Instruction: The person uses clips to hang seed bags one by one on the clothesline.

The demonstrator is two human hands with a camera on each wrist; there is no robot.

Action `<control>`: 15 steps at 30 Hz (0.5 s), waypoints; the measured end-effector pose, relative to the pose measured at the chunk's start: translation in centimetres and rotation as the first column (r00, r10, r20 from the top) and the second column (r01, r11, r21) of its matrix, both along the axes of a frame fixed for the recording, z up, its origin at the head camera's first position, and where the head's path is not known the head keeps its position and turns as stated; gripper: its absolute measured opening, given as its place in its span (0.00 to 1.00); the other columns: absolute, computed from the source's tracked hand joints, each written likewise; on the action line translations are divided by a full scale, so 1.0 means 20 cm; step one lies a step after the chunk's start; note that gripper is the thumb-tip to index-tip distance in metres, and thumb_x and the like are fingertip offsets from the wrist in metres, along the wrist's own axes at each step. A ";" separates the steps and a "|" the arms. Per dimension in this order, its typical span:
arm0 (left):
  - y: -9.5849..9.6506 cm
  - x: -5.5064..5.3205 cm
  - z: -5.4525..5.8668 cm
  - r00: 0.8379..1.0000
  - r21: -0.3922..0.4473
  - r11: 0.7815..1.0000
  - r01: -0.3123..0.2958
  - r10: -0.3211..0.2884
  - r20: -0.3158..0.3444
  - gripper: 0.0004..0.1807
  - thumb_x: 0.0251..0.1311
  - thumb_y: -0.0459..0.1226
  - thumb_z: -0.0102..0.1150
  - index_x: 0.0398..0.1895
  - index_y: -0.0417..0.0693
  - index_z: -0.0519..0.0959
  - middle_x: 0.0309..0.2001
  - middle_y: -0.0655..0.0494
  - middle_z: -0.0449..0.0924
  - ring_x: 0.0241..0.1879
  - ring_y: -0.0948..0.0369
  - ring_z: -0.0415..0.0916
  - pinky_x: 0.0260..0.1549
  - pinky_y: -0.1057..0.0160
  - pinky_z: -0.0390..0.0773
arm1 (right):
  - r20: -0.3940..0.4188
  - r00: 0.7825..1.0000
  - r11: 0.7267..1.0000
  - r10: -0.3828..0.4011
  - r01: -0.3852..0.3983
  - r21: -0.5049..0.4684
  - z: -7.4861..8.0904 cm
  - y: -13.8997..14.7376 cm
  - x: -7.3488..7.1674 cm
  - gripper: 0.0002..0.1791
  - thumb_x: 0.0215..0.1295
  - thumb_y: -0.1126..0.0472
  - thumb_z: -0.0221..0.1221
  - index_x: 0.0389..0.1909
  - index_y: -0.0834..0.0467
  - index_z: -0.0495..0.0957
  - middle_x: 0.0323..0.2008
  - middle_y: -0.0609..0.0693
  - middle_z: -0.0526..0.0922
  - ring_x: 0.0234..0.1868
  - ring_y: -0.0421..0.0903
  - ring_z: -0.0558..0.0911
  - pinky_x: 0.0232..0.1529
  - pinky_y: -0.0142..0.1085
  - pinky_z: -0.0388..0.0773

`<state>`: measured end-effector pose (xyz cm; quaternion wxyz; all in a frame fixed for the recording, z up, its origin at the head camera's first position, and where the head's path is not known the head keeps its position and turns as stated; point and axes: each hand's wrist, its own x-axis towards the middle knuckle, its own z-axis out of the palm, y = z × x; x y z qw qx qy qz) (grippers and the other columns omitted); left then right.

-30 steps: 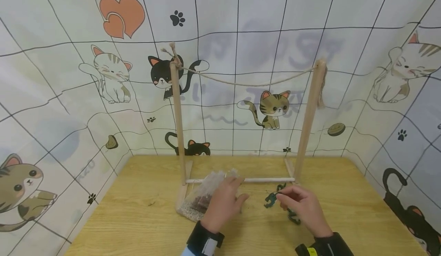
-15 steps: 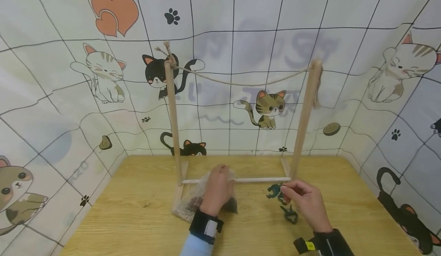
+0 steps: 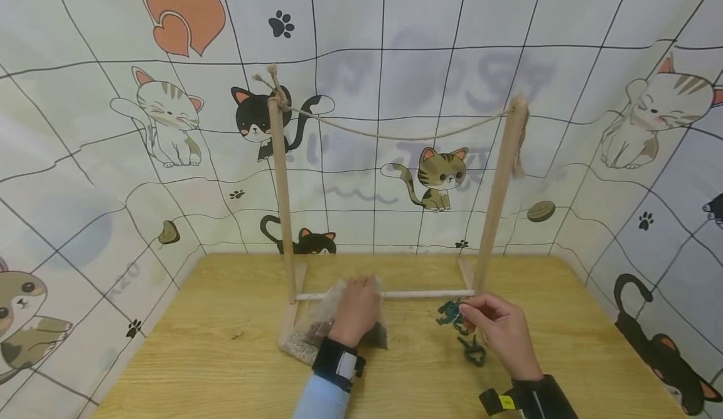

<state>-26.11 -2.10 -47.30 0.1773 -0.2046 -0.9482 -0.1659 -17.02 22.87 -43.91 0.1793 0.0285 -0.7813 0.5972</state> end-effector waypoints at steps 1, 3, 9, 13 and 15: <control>0.00 0.00 -0.01 1.000 0.002 1.000 0.004 -0.004 0.001 0.17 0.61 0.38 0.53 0.50 0.39 0.73 0.43 0.45 0.78 0.44 0.48 0.72 0.44 0.54 0.73 | 0.000 1.000 1.000 0.005 -0.005 0.001 0.00 0.00 0.00 0.09 0.56 0.57 0.63 0.32 0.59 0.80 0.23 0.55 0.79 0.24 0.47 0.78 0.27 0.39 0.77; 0.00 -0.01 -0.02 1.000 0.007 1.000 0.005 -0.005 -0.004 0.16 0.60 0.38 0.54 0.50 0.39 0.73 0.42 0.45 0.79 0.43 0.48 0.72 0.43 0.55 0.73 | 0.008 1.000 1.000 0.008 -0.008 0.001 0.00 0.00 0.00 0.10 0.56 0.56 0.63 0.32 0.59 0.80 0.24 0.55 0.79 0.24 0.48 0.78 0.28 0.39 0.77; 0.02 0.01 0.00 0.999 0.144 0.989 -0.033 0.033 0.000 0.11 0.55 0.36 0.59 0.41 0.41 0.78 0.31 0.49 0.79 0.35 0.52 0.74 0.33 0.57 0.74 | 0.018 1.000 1.000 0.011 -0.011 -0.003 0.00 0.00 0.01 0.12 0.55 0.54 0.63 0.33 0.59 0.80 0.24 0.56 0.79 0.24 0.48 0.78 0.28 0.40 0.78; 0.03 0.02 0.00 0.998 0.243 0.968 -0.062 0.060 0.017 0.07 0.53 0.34 0.60 0.35 0.42 0.79 0.27 0.51 0.77 0.31 0.54 0.74 0.29 0.59 0.73 | 0.016 1.000 1.000 0.016 -0.016 -0.012 0.00 -0.01 0.01 0.11 0.55 0.55 0.63 0.32 0.59 0.80 0.24 0.56 0.79 0.24 0.49 0.78 0.28 0.42 0.78; 0.03 0.02 0.00 0.997 0.267 0.961 -0.076 0.071 0.028 0.07 0.53 0.34 0.59 0.35 0.42 0.80 0.27 0.51 0.77 0.30 0.56 0.73 0.28 0.60 0.73 | 0.021 1.000 1.000 0.011 -0.011 -0.014 0.00 -0.01 0.01 0.11 0.55 0.55 0.63 0.32 0.59 0.80 0.24 0.56 0.79 0.24 0.49 0.78 0.28 0.42 0.78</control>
